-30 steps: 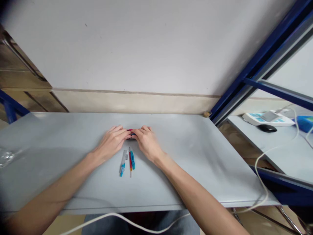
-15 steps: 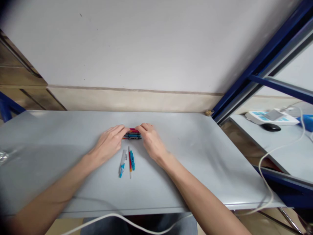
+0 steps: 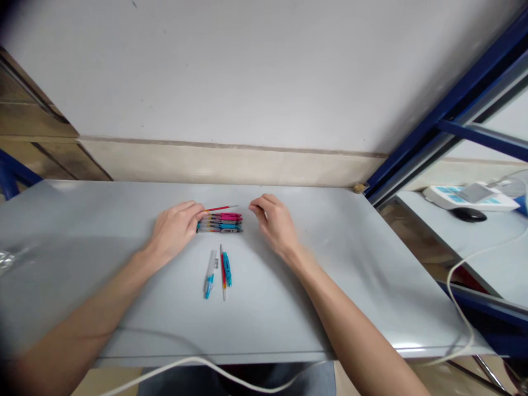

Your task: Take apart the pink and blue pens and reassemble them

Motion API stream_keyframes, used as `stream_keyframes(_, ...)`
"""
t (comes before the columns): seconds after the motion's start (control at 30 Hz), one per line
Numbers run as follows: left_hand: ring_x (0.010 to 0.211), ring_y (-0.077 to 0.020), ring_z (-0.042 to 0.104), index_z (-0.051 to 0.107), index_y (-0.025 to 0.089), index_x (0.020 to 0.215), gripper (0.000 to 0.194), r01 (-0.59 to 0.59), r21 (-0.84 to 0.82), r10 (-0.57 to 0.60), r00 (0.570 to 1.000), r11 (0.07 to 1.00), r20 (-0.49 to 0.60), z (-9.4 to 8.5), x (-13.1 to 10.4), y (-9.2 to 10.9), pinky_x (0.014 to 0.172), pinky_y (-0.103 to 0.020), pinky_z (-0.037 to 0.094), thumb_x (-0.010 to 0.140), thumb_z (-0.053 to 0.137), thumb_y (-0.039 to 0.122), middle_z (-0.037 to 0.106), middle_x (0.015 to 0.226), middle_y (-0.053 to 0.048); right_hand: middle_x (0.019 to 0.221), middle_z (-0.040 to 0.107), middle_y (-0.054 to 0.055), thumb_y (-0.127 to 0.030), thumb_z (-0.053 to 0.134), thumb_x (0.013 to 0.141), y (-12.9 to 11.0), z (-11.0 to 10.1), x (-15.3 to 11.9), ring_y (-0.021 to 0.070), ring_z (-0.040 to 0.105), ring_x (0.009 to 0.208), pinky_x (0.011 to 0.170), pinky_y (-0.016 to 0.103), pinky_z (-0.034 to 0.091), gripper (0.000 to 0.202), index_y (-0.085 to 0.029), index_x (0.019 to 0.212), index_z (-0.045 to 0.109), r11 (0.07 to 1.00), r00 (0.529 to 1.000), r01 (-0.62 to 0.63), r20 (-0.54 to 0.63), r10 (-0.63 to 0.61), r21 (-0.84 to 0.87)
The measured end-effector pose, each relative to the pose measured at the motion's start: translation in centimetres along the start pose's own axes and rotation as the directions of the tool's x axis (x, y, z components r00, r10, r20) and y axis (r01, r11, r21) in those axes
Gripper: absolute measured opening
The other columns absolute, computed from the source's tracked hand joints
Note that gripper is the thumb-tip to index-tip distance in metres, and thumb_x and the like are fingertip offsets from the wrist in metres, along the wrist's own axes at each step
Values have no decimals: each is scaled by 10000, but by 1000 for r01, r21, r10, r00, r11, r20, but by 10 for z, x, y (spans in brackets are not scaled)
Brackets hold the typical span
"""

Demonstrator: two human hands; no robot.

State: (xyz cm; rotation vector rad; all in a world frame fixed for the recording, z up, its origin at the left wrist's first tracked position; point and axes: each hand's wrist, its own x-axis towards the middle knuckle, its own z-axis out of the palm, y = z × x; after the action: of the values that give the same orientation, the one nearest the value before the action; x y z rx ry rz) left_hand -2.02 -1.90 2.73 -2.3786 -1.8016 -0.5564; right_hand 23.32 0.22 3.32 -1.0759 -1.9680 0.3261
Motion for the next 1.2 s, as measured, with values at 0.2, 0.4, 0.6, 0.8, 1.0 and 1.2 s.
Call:
stream_keyframes(0.2, 765, -185, 617, 657, 239, 884, 287, 32, -112, -32, 999, 993, 2, 5, -2, 3, 603, -317, 266, 1046, 428, 297, 703, 876, -21, 853, 700, 28, -283, 566, 1022, -24, 9, -7, 165, 617, 787, 740, 276, 458, 197, -184, 905, 690, 955, 980, -119, 185, 70, 271)
stream_keyframes(0.4, 723, -170, 601, 625, 232, 820, 291, 58, -187, -57, 998, 981, 8, 8, -2, 9, 594, -307, 255, 1036, 437, 285, 705, 841, -1, 893, 669, 53, -291, 539, 1044, -27, 25, -20, 193, 591, 870, 810, 318, 460, 234, -187, 933, 716, 953, 848, 136, 466, -253, 270)
stream_keyframes(0.6, 703, -167, 598, 624, 227, 810, 292, 64, -186, -63, 998, 980, 12, 4, -3, 12, 583, -311, 246, 1031, 442, 283, 710, 840, 1, 977, 633, 75, -174, 490, 1046, -26, 20, -18, 199, 577, 932, 839, 340, 481, 273, -185, 972, 753, 956, 791, 183, 543, -281, 228)
stream_keyframes(0.8, 711, -170, 614, 641, 228, 815, 296, 73, -178, -70, 997, 981, 22, 6, -3, 12, 577, -309, 259, 1031, 449, 293, 718, 842, -3, 1036, 635, 89, -22, 453, 986, -26, 19, -17, 221, 584, 1016, 875, 377, 510, 343, -194, 1110, 722, 960, 780, 189, 563, -275, 207)
stream_keyframes(1.0, 720, -181, 612, 656, 233, 837, 286, 76, -171, -72, 997, 982, 27, 7, -3, 13, 589, -305, 263, 1026, 449, 292, 724, 848, -14, 940, 672, 69, -56, 536, 979, -27, 19, -15, 220, 576, 947, 911, 410, 489, 221, -182, 965, 716, 947, 779, 248, 540, -320, 204)
stream_keyframes(1.2, 690, -169, 587, 614, 223, 784, 306, 66, -197, -61, 998, 978, 30, 7, -4, 13, 583, -300, 246, 1028, 443, 291, 706, 802, -7, 965, 667, 76, -69, 508, 992, -28, 20, -18, 241, 531, 1008, 946, 427, 463, 285, -209, 958, 754, 925, 767, 323, 517, -380, 200)
